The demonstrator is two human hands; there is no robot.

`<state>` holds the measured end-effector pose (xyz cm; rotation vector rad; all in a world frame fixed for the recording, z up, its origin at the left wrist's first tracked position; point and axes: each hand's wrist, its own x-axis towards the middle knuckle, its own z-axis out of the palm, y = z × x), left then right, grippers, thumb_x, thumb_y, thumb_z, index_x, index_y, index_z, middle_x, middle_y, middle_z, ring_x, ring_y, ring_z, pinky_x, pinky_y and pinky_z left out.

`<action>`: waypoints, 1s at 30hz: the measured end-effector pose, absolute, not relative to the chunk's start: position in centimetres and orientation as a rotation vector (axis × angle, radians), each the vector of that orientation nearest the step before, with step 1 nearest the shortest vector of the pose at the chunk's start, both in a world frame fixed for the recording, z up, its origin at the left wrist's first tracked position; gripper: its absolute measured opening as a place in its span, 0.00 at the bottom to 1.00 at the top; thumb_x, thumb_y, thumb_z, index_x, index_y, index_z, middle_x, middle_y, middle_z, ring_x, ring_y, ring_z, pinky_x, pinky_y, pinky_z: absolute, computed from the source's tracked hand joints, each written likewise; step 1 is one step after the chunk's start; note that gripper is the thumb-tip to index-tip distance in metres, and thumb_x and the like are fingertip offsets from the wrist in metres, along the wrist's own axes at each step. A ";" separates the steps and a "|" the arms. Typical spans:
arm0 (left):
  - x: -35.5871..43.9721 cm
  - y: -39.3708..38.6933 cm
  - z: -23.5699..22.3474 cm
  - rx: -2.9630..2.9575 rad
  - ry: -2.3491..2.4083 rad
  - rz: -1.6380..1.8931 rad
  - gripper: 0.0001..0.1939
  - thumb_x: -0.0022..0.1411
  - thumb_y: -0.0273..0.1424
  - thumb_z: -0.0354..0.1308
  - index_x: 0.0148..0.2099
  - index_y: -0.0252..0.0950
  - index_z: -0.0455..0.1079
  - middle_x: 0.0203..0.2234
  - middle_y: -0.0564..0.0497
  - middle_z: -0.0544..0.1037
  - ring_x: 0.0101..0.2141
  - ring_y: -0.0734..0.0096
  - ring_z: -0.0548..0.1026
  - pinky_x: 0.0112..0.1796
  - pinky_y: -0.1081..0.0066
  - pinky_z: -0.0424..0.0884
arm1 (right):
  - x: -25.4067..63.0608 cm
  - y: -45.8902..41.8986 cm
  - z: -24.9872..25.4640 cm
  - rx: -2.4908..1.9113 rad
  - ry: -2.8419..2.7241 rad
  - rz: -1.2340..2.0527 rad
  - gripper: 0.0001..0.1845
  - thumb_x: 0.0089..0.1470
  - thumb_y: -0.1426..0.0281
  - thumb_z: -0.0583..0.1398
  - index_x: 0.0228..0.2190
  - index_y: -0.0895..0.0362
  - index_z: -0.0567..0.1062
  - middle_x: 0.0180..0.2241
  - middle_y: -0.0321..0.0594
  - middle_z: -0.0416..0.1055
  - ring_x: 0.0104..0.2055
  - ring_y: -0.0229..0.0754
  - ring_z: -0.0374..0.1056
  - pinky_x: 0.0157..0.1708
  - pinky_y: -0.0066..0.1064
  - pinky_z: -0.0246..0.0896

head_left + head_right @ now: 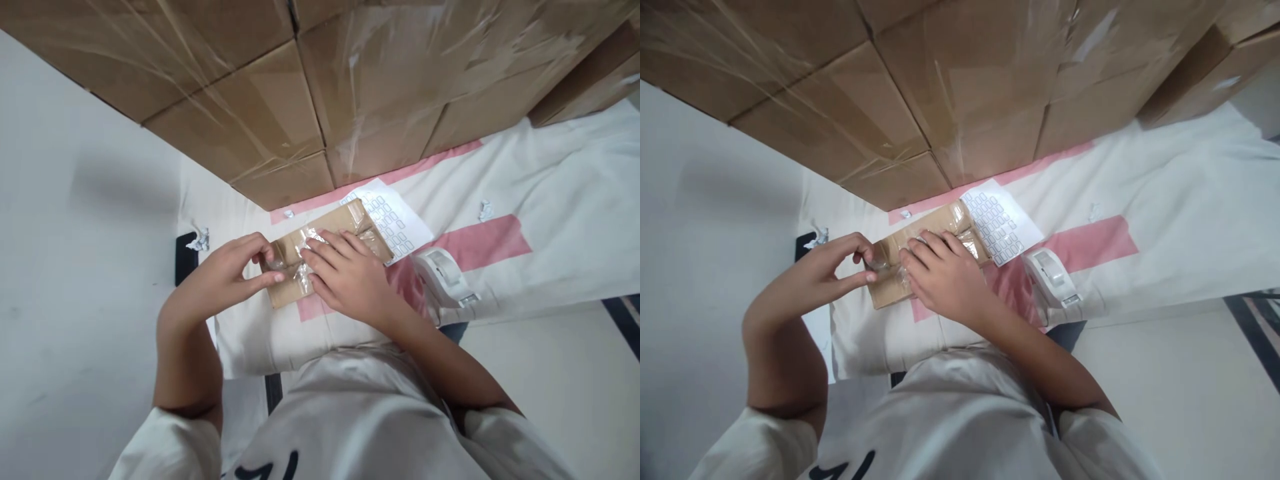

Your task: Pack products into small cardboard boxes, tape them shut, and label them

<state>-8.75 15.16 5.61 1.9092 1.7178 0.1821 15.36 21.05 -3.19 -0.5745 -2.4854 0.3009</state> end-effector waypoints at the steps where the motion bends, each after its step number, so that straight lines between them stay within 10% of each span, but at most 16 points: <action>1: -8.7 15.3 5.4 1.917 1.718 0.176 0.17 0.68 0.49 0.59 0.40 0.40 0.66 0.35 0.52 0.75 0.35 0.68 0.72 0.39 0.67 0.67 | 15.4 21.0 -3.2 -0.575 -2.483 0.307 0.19 0.69 0.67 0.54 0.56 0.61 0.74 0.58 0.49 0.75 0.63 0.55 0.65 0.63 0.49 0.56; 17: -8.4 14.6 2.9 1.998 2.038 0.155 0.30 0.60 0.56 0.64 0.52 0.38 0.65 0.41 0.47 0.74 0.42 0.57 0.73 0.41 0.62 0.68 | 15.4 20.9 -3.8 -0.571 -2.444 0.278 0.19 0.68 0.68 0.54 0.56 0.62 0.74 0.57 0.50 0.75 0.62 0.55 0.66 0.62 0.48 0.57; 24: -8.2 14.4 1.5 1.832 2.011 0.349 0.14 0.72 0.43 0.52 0.49 0.39 0.66 0.42 0.50 0.71 0.39 0.66 0.72 0.40 0.67 0.69 | 15.7 20.8 -3.7 -0.496 -2.402 0.296 0.17 0.67 0.70 0.55 0.53 0.60 0.76 0.55 0.49 0.77 0.61 0.53 0.68 0.61 0.47 0.60; 30: -5.9 10.5 -0.1 2.037 2.324 0.764 0.24 0.68 0.46 0.57 0.60 0.40 0.67 0.51 0.38 0.73 0.53 0.47 0.72 0.54 0.49 0.67 | 24.0 21.2 -1.6 -0.693 -1.992 0.378 0.10 0.61 0.72 0.60 0.44 0.52 0.77 0.45 0.42 0.81 0.55 0.50 0.74 0.60 0.51 0.63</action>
